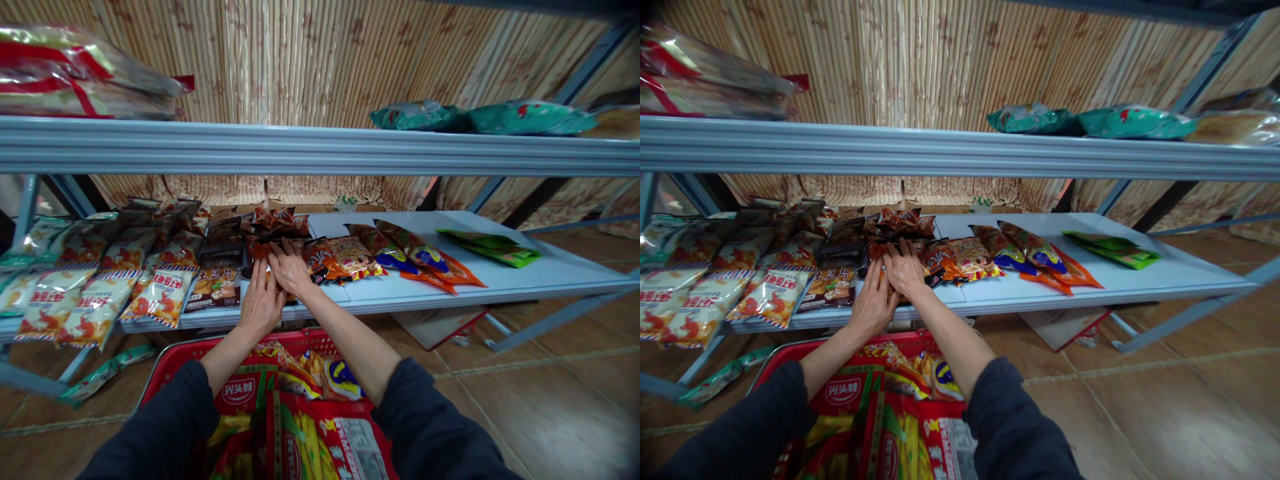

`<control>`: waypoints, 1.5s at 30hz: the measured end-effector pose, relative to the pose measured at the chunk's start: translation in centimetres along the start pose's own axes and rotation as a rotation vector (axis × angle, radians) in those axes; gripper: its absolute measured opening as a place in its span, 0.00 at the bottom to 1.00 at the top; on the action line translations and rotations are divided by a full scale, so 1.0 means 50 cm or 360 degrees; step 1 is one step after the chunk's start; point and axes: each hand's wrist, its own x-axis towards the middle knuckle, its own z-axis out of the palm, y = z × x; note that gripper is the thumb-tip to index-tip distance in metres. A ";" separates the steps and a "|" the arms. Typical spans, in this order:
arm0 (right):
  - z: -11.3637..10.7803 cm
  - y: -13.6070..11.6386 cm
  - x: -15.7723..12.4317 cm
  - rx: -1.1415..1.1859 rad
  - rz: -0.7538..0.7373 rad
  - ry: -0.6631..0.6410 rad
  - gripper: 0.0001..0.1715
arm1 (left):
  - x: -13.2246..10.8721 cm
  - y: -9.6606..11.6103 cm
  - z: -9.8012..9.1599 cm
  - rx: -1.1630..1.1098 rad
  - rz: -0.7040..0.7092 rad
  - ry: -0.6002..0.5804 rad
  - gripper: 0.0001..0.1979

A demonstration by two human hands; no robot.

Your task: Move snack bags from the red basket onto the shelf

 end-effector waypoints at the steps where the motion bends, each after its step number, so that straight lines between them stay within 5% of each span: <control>1: 0.001 -0.001 -0.003 0.0005 0.0012 0.0017 0.22 | -0.004 0.000 0.002 0.0005 -0.0005 0.0018 0.31; 13: -0.023 -0.016 -0.044 0.0125 0.0293 0.0011 0.26 | -0.025 0.006 -0.002 -0.0150 0.0085 0.0047 0.36; 24: -0.027 -0.017 -0.007 0.0085 0.0269 0.0048 0.22 | 0.020 -0.019 0.004 -0.0016 0.0116 0.0059 0.34; 40: -0.004 -0.001 -0.024 -0.0144 0.0152 -0.0046 0.25 | -0.013 -0.009 0.026 0.0154 -0.0081 0.0038 0.32; 45: -0.019 0.015 -0.035 -0.0166 0.0199 0.0066 0.26 | -0.012 -0.005 0.019 0.0138 -0.0033 0.0068 0.31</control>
